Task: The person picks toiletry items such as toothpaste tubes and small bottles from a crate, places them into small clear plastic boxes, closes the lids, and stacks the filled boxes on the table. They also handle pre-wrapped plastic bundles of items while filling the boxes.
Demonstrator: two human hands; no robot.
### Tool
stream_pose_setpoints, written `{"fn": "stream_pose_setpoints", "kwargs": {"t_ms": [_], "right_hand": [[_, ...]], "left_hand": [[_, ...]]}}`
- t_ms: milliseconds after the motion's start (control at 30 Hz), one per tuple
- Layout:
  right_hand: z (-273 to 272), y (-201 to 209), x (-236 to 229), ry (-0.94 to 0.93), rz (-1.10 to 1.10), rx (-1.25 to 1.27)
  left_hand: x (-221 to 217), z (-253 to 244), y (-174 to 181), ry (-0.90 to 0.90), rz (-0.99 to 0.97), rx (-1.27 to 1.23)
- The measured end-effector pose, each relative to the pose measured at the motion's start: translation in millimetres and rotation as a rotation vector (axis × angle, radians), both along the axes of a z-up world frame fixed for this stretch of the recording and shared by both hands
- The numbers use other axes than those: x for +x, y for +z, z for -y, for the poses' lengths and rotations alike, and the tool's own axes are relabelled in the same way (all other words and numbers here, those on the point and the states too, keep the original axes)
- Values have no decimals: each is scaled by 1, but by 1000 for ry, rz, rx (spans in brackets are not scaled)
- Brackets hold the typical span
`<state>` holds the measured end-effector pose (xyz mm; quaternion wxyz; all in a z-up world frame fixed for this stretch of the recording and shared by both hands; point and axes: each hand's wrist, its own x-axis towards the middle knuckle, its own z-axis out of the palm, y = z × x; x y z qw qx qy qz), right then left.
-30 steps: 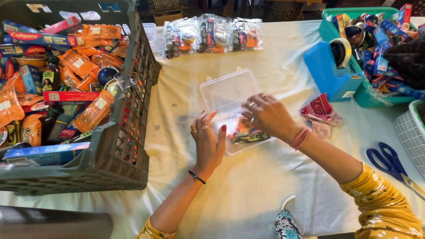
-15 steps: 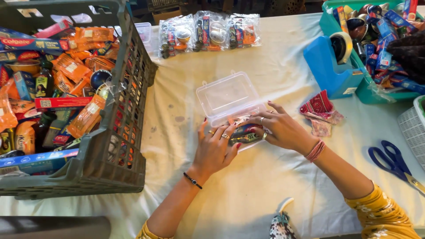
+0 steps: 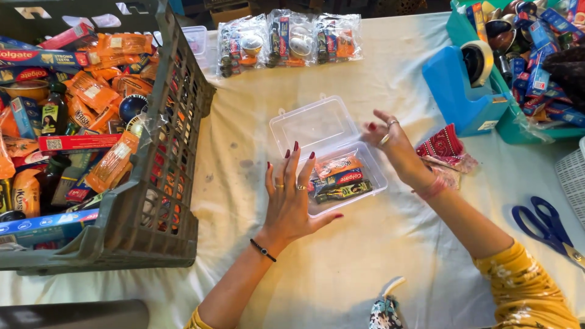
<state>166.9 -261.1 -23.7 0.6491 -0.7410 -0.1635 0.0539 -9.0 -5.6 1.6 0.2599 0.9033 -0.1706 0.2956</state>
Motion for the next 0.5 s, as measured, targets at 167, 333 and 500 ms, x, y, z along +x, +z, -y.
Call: {"fn": "stream_pose_setpoints", "kwargs": {"t_ms": [167, 333, 500], "right_hand": [[1, 15, -10, 129, -460, 512], [18, -20, -7, 266, -321, 630], [17, 7, -30, 326, 212, -5]], "left_hand": [[1, 2, -13, 115, 26, 64], [3, -4, -27, 193, 193, 60], [1, -1, -24, 98, 250, 236]]}}
